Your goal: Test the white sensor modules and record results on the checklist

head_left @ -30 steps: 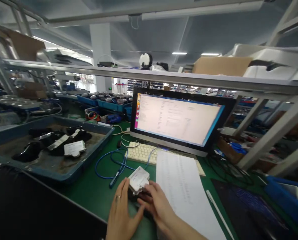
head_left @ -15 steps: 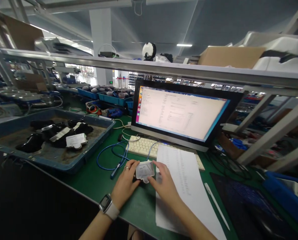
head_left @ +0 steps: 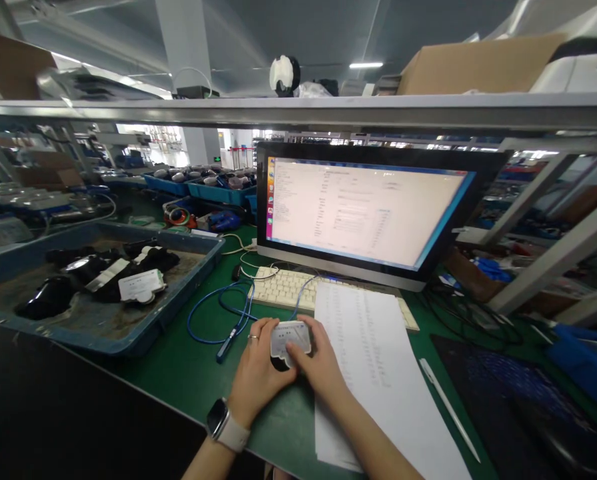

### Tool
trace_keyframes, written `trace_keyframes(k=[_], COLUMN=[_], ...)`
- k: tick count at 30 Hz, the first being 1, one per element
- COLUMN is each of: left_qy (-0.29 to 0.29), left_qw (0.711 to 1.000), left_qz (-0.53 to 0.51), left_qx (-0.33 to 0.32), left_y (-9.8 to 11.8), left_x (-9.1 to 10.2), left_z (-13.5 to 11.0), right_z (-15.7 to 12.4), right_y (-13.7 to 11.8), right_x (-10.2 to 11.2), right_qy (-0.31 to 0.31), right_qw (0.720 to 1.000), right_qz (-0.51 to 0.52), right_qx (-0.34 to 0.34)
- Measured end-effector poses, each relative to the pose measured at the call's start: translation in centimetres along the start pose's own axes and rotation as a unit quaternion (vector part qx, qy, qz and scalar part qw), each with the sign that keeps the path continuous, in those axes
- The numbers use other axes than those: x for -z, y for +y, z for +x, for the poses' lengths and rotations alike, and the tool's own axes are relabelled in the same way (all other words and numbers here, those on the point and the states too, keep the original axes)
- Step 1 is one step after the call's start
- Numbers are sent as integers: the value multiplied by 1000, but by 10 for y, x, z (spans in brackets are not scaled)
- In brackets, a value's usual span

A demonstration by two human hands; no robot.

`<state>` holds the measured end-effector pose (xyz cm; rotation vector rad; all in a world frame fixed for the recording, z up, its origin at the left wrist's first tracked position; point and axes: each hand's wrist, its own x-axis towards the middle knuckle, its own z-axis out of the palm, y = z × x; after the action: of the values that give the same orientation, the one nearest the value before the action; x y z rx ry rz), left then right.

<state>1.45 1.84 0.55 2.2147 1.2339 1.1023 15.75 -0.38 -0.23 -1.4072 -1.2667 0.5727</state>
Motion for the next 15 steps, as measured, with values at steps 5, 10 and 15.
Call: trace_keyframes(k=[5,10,15], left_qy=[7,10,-3], left_qw=[1000,1000,999], left_qz=[15,2,-37], left_qx=[-11,-4,26], left_y=[-2,2,8], left_x=[0,0,0], left_z=[0,1,0], right_z=[0,1,1], right_y=[2,8,14], right_x=[-1,-2,-1], right_qy=[4,-11,-12], right_qw=[1000,1000,1000], right_qz=[9,13,14], right_qx=[-3,-9,-22])
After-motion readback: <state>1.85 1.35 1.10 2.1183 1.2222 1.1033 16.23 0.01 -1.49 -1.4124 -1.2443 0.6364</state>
